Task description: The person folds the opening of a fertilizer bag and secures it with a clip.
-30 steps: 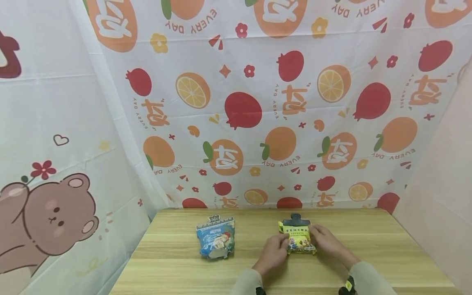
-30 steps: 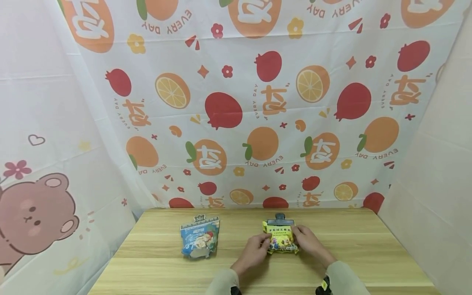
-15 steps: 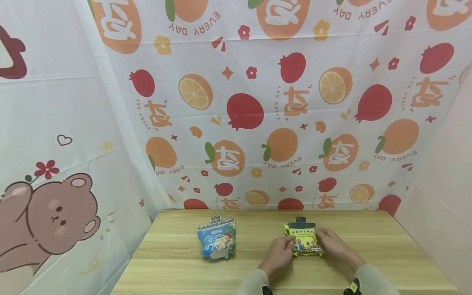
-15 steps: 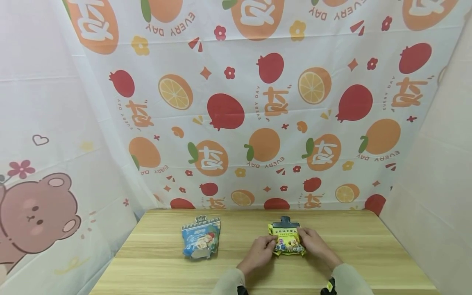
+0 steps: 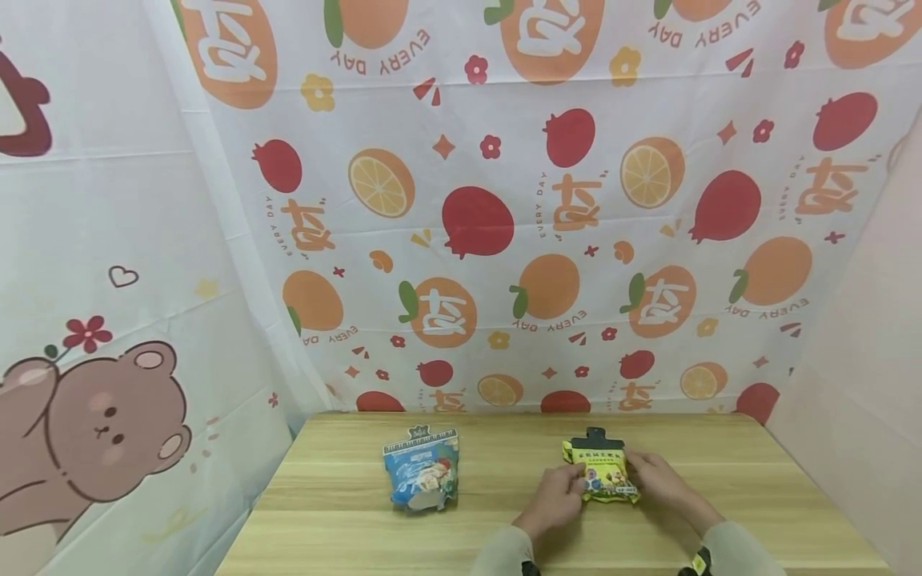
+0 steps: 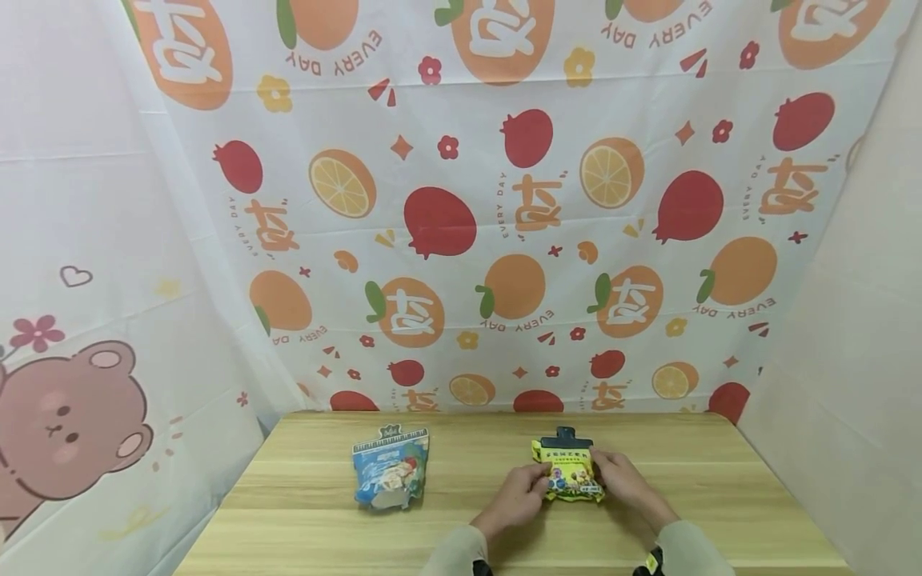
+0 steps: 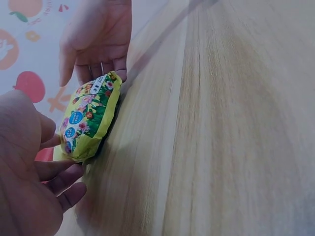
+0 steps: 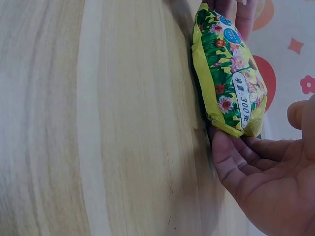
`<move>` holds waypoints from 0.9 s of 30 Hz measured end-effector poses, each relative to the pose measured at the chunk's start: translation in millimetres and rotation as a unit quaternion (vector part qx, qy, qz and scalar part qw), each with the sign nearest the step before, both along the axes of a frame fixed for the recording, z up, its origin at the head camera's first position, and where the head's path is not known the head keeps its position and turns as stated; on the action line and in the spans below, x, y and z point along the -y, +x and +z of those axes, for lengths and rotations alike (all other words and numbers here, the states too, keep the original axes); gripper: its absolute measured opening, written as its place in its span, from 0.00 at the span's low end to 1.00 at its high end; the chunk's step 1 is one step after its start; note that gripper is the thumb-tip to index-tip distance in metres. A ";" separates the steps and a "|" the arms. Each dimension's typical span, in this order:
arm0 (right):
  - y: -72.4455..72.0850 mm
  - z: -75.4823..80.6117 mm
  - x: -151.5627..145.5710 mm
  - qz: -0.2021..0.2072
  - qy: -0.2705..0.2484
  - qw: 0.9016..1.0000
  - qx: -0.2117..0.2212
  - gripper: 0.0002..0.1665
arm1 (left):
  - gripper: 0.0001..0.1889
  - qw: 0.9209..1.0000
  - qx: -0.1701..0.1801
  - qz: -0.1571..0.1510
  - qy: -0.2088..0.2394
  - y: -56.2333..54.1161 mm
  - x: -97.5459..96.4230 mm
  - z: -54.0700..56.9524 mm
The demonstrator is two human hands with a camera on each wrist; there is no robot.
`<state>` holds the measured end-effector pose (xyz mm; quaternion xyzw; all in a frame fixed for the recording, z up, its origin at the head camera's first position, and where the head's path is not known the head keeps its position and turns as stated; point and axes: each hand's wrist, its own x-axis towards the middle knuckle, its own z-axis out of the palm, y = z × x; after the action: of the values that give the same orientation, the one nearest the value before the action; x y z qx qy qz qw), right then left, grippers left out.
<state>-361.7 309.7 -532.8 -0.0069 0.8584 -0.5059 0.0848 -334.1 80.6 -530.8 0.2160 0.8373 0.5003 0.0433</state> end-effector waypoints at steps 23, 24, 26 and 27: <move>5.1 39.1 -15.8 -0.043 0.149 0.988 -0.023 0.44 | 0.20 0.987 -0.078 0.119 -0.070 5.5 36.4 14.5; 4.5 43.4 -14.4 -0.040 0.164 0.985 -0.034 0.46 | 0.19 0.985 -0.090 0.127 -0.077 4.7 40.8 17.5; 3.5 51.5 -8.8 -0.040 0.185 0.980 -0.055 0.46 | 0.19 0.978 -0.120 0.141 -0.091 3.1 49.2 23.6; 3.1 55.5 -4.2 -0.040 0.196 0.977 -0.068 0.45 | 0.18 0.974 -0.135 0.149 -0.101 2.1 53.1 25.7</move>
<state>-358.5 313.8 -477.2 0.0102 0.9443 -0.3289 0.0059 -332.0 27.5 -505.1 0.1490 0.9043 0.3803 -0.1241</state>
